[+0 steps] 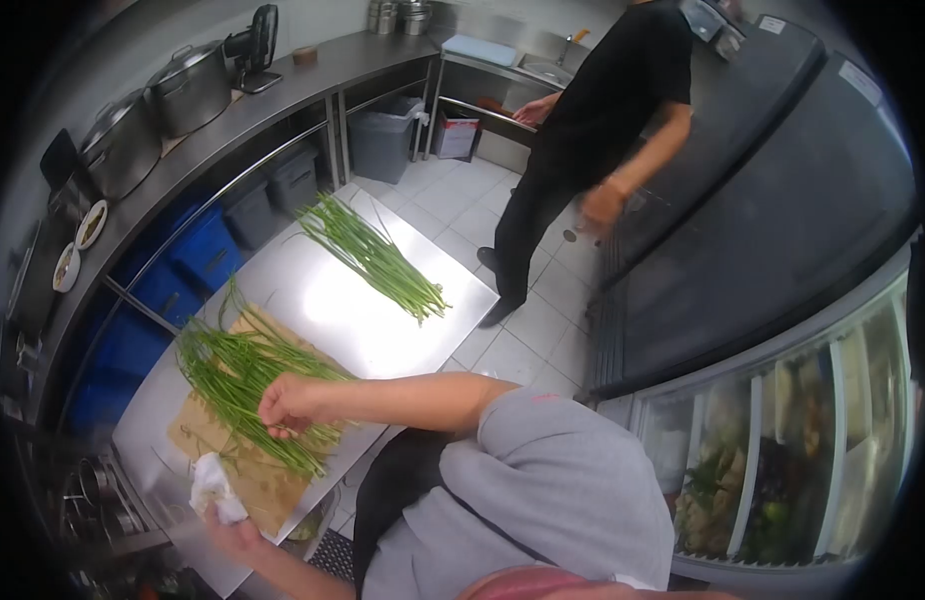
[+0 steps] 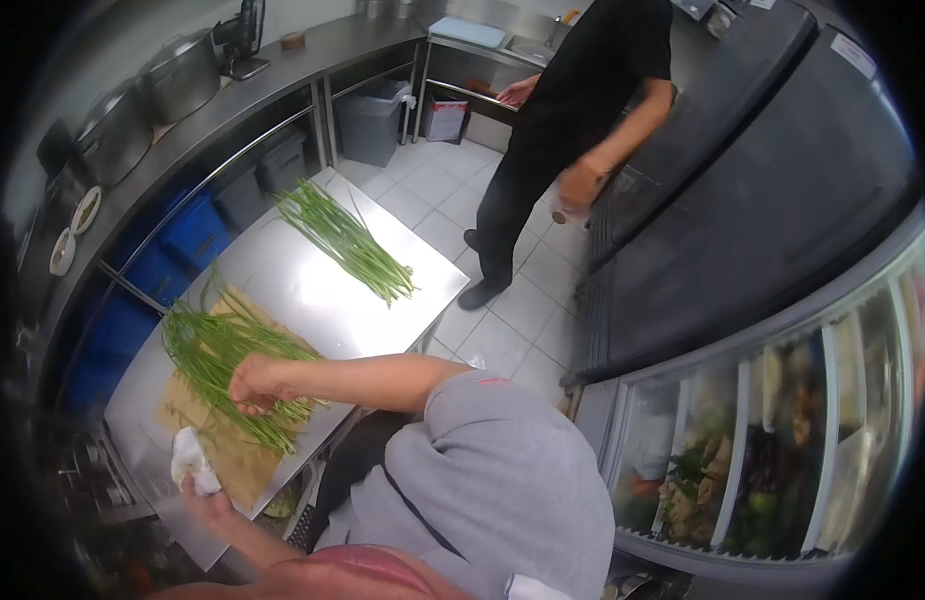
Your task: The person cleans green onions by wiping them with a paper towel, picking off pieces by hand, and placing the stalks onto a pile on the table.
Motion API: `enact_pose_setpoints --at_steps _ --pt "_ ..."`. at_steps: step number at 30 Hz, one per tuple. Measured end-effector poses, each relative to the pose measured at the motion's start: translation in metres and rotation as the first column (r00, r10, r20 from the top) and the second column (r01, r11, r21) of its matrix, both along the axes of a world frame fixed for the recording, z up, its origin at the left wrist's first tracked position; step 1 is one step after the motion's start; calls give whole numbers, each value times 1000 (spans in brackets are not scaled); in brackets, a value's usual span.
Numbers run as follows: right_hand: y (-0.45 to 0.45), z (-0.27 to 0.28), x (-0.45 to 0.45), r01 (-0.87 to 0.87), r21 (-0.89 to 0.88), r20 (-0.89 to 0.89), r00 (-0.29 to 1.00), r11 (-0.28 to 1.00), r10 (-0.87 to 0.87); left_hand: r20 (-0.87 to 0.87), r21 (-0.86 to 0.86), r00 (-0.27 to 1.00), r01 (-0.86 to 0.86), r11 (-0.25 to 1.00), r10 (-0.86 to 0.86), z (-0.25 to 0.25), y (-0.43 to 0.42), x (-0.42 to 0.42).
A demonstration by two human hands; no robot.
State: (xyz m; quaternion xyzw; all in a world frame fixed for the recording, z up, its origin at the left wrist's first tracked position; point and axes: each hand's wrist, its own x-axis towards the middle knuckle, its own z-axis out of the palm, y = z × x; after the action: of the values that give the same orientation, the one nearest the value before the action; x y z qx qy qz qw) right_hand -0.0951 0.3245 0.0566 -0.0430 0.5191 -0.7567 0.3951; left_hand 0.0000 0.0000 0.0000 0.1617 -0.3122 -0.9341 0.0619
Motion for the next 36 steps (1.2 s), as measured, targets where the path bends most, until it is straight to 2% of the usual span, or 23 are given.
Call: enact_pose_setpoints --at_steps 2,4,6,7,8,9,10,11,12,13,16,19,22,25,28,31,34,36 --pt "-9 9 -1 11 -69 -101 995 998 -18 185 17 978 -107 994 102 -13 -10 13" --pt "14 38 -12 4 55 -203 979 998 8 136 25 989 -59 998 56 -7 27 11" --pt "0 40 0 -25 37 -154 988 999 30 112 76 993 -39 996 31 15 70 24" --pt "1 46 -3 -42 49 -153 987 998 49 106 102 990 -105 989 94 -4 72 22" --pt "-7 59 -3 -58 31 -149 987 998 62 -43 102 994 -94 990 99 -2 81 11" --pt "-17 52 -2 -76 10 -163 984 997 76 -96 137 988 -105 985 119 9 93 13" --pt "-30 45 3 -82 96 -161 982 992 97 -153 102 980 -115 988 130 17 99 20" --pt "-44 41 9 -65 186 -186 977 980 101 -186 89 968 -154 984 168 22 104 27" --pt "-57 37 21 -87 167 -170 979 982 116 -215 89 956 -182 979 197 30 108 33" --pt "-31 46 8 -92 68 -110 989 993 99 -169 37 972 -162 986 166 57 135 21" --pt "-39 45 20 -107 70 -127 985 992 115 -185 91 970 -142 986 157 62 146 33" --pt "-37 46 25 -113 136 -171 976 984 136 -324 168 943 -17 986 72 65 148 38" --pt "-28 47 27 -112 169 -179 973 979 143 -275 412 950 -25 911 150 88 156 41" --pt "-24 48 33 -111 165 -175 975 980 140 -102 459 984 -86 884 149 72 156 40" --pt "-24 46 35 -115 131 -183 973 985 138 -216 364 976 65 929 16 41 157 39" --pt "-22 45 37 -106 129 -181 975 986 129 -283 324 959 122 938 -27 31 164 42" --pt "-21 44 36 -120 167 -190 970 979 151 -321 402 947 111 909 26 35 169 43" --pt "-20 47 36 -134 209 -190 966 969 174 -161 384 985 2 923 65 56 170 41"
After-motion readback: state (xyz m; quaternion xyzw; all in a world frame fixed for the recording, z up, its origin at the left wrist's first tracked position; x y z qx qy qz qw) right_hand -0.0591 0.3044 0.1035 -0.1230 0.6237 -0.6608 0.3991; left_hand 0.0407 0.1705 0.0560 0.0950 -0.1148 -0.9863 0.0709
